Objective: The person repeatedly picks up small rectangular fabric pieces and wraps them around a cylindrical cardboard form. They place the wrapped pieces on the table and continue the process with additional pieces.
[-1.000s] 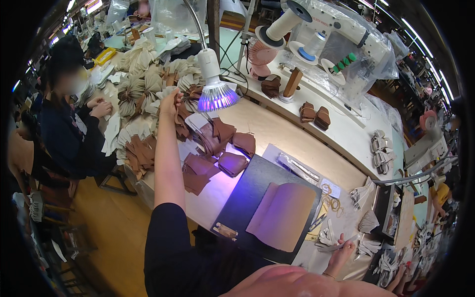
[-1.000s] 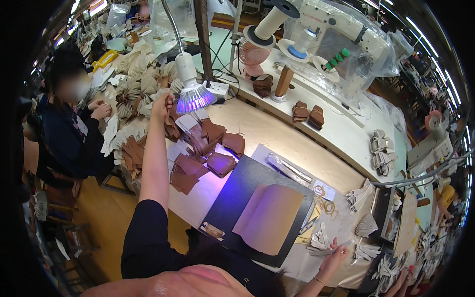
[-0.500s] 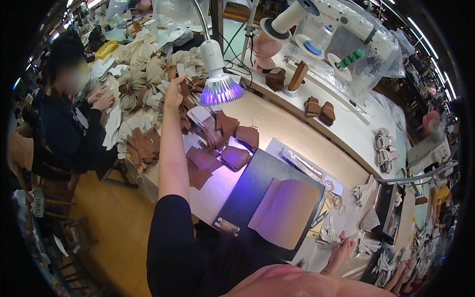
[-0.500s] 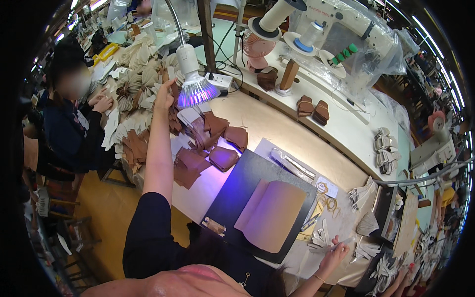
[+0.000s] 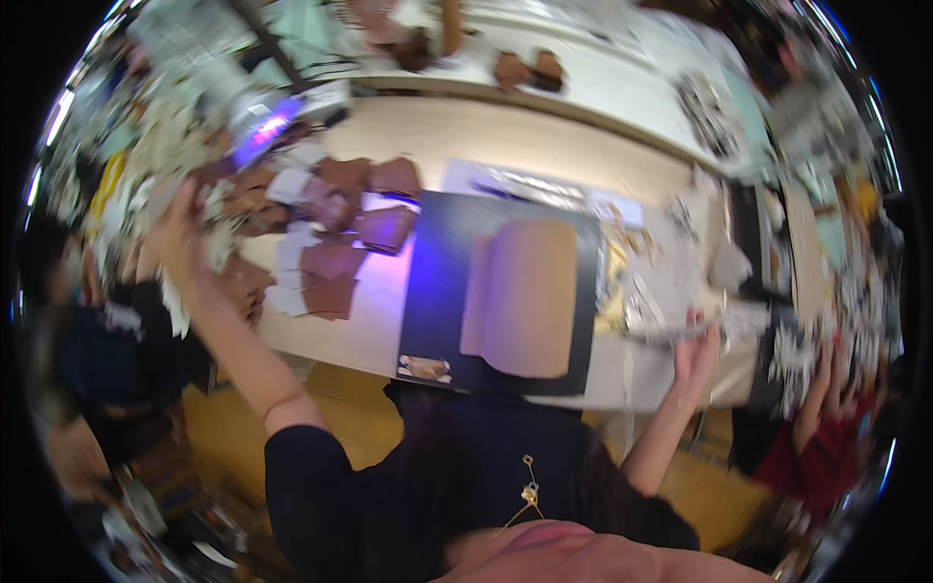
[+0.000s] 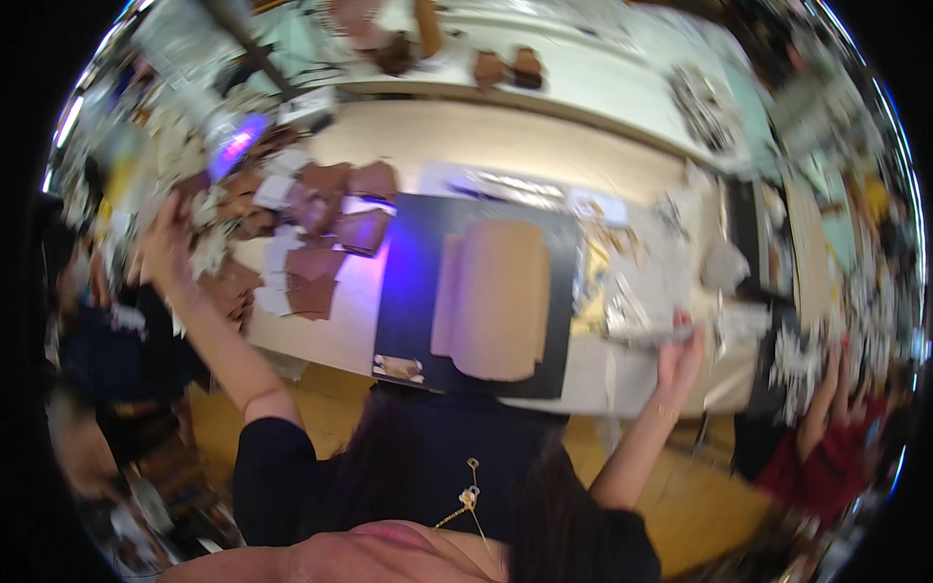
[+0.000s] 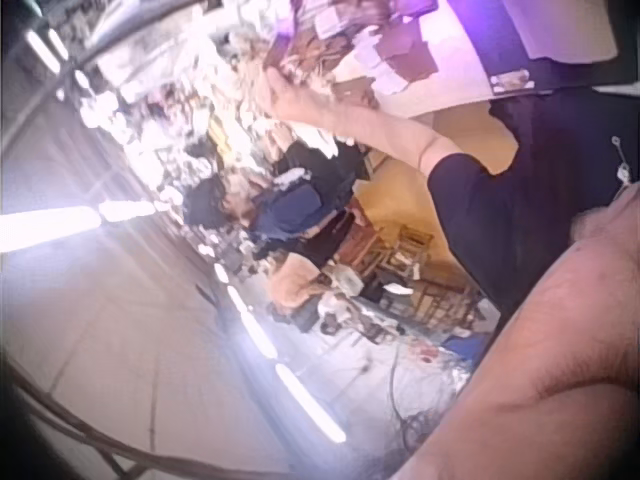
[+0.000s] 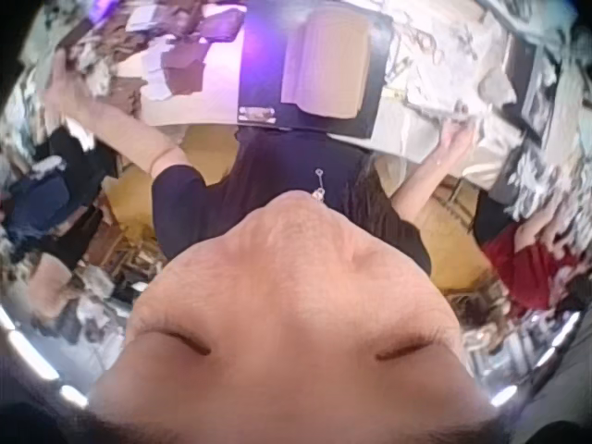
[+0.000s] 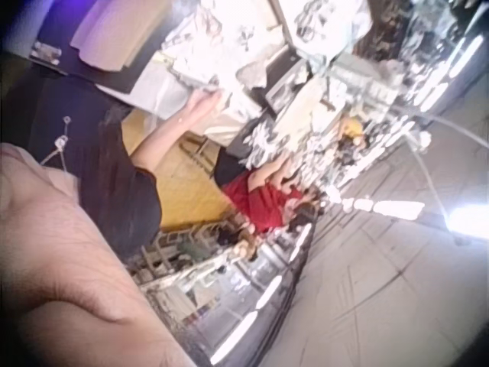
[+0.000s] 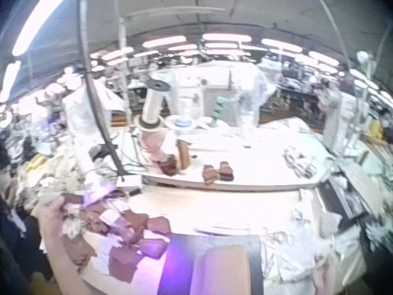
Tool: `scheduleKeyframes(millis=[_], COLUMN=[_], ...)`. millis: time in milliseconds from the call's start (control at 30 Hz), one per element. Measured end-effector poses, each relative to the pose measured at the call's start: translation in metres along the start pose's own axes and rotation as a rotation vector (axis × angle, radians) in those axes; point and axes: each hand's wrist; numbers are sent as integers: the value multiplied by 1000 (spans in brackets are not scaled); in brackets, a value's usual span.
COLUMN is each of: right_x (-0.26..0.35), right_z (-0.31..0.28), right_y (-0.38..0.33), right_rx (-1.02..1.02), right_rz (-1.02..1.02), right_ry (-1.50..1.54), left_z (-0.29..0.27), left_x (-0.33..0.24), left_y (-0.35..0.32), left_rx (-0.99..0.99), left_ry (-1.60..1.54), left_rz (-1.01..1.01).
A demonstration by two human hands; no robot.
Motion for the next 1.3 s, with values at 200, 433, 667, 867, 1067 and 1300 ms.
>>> scheduleKeyframes(millis=[200,433,667,867,1067,1300], right_x=[12,20,24,6,-3,-19], right_z=[9,-10,45,141,208,233], right_y=[-15,-31,-59,-96,-119,-126], right_rx=[-36,0,362,968,1290,1352], right_rz=[153,-43,-73,105,207,125], right_ry=[267,243,-46,-508,-909,-1135], left_z=[48,151,151,136,130,130], left_x=[-71,-60,-13,7,18,20], left_y=[-148,-266,-259,-254,-255,-261], left_rx=[890,1369,1293,1321,1368,1345], left_ry=[-469,-339,-152,-292,-359,-340], left_rz=[-10,-473,-605,-804,-963,-947])
Point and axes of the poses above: each hand's wrist, its own y-axis towards the middle knuckle, its own z-axis out of the palm, x = y × z, and after that the axes turned 11 degrees about -z, right-handed
